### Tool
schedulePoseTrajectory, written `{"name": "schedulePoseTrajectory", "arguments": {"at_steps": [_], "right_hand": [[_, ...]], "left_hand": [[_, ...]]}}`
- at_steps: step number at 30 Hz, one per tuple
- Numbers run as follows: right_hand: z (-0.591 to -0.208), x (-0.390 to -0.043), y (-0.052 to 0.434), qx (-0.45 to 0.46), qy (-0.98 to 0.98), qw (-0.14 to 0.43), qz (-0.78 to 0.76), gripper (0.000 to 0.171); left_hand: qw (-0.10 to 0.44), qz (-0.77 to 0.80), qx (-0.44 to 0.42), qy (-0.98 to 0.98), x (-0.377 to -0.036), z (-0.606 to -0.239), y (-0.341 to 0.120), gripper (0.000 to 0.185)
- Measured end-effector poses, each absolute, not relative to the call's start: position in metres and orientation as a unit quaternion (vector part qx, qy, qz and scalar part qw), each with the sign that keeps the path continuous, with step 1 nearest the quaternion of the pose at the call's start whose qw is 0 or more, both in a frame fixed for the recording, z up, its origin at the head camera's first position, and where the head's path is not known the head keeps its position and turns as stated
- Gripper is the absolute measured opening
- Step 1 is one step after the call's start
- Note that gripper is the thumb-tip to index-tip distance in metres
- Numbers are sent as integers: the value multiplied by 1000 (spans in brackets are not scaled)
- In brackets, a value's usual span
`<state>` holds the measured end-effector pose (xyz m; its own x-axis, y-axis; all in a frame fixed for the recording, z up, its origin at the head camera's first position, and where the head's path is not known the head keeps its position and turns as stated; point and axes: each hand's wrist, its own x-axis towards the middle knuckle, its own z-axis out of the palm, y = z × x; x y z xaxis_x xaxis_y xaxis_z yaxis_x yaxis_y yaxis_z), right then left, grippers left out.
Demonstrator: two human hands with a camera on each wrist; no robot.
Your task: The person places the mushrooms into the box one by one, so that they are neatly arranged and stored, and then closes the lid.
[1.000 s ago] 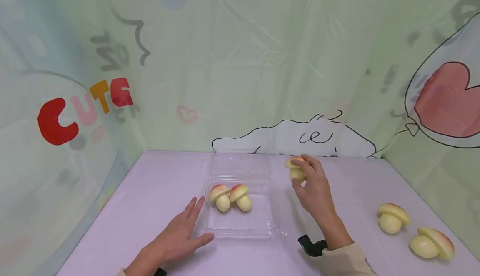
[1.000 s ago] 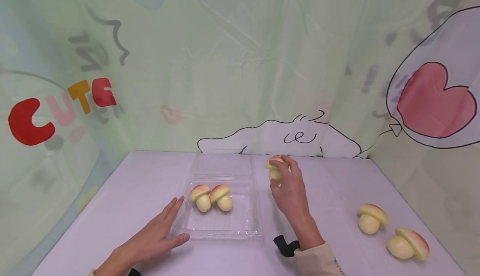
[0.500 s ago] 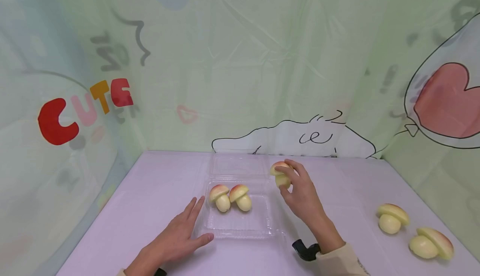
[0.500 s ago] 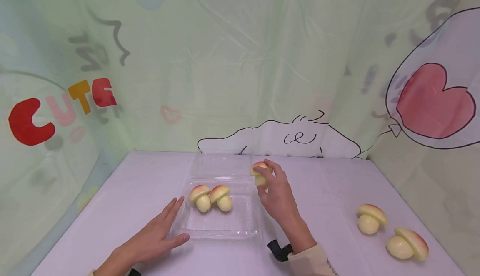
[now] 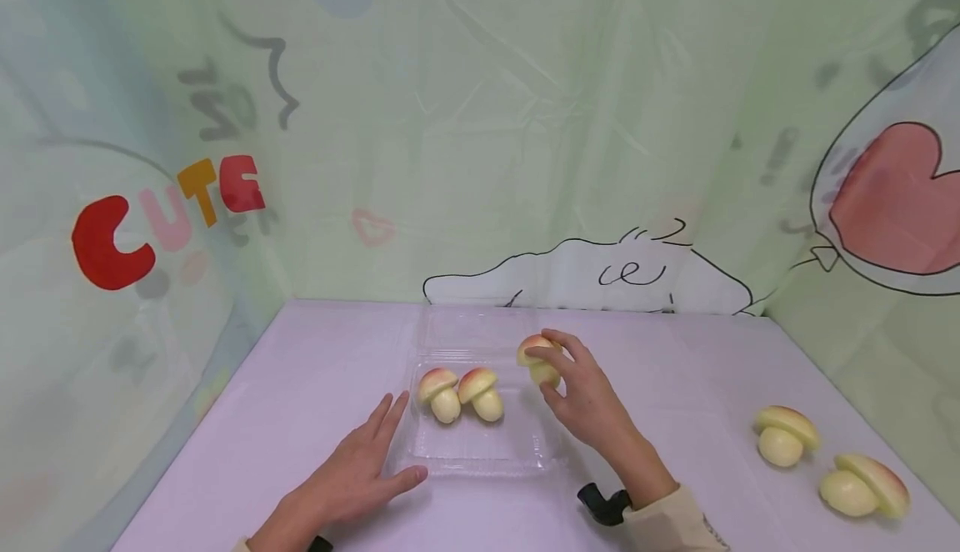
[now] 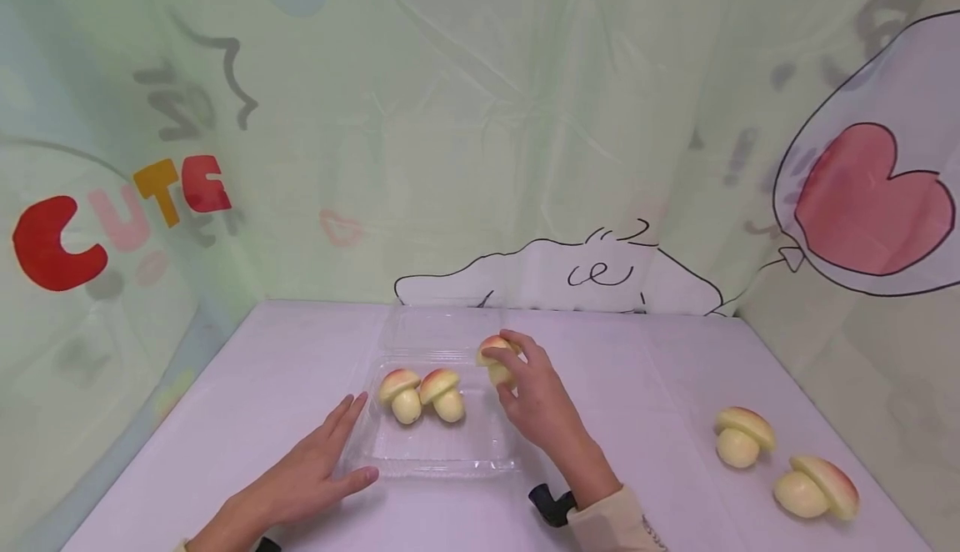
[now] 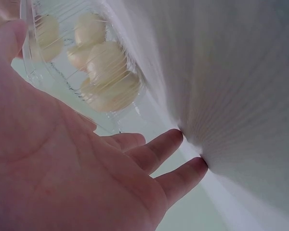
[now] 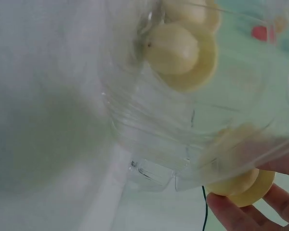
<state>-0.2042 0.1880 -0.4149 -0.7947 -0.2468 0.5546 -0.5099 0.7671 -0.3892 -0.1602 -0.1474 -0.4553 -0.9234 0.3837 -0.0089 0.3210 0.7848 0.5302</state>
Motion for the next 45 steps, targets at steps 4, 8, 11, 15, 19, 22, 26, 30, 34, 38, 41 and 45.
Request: {"name": "schedulePoseTrajectory", "arguments": {"at_steps": [4,8,11,15,19,22,26,30,34,38,41,45], "right_hand": [[-418,-204,186,218,-907,242,267,52],[-420,-204,184,222,-908,241,260,51],[-420,-204,181,222,-911,236,256,52],[-421,-204,178,225,-912,232,255,52],[-423,-204,176,227,-912,229,254,52],[-423,-204,175,228,-913,228,251,53],[-423,-205,174,234,-912,228,249,52],[-423,-206,173,241,-913,223,242,52],[-425,-209,173,253,-910,223,239,53],[-426,-210,173,265,-909,223,232,52],[-426,-210,172,267,-911,219,225,52],[-426,-209,171,270,-914,217,212,51]], "left_hand": [[55,272,188,942,-159,-457,-147,99],[56,270,188,943,-160,-458,-148,99],[57,268,186,944,-161,-458,-148,98],[61,268,183,944,-161,-457,-148,98],[62,270,184,943,-161,-457,-148,98],[60,270,186,943,-161,-456,-148,98],[56,271,189,942,-160,-455,-147,98],[54,269,189,943,-160,-455,-147,98],[53,269,191,942,-161,-456,-147,98],[51,271,192,942,-161,-456,-147,98],[49,272,192,942,-161,-456,-147,99],[49,273,192,941,-161,-456,-147,99]]}}
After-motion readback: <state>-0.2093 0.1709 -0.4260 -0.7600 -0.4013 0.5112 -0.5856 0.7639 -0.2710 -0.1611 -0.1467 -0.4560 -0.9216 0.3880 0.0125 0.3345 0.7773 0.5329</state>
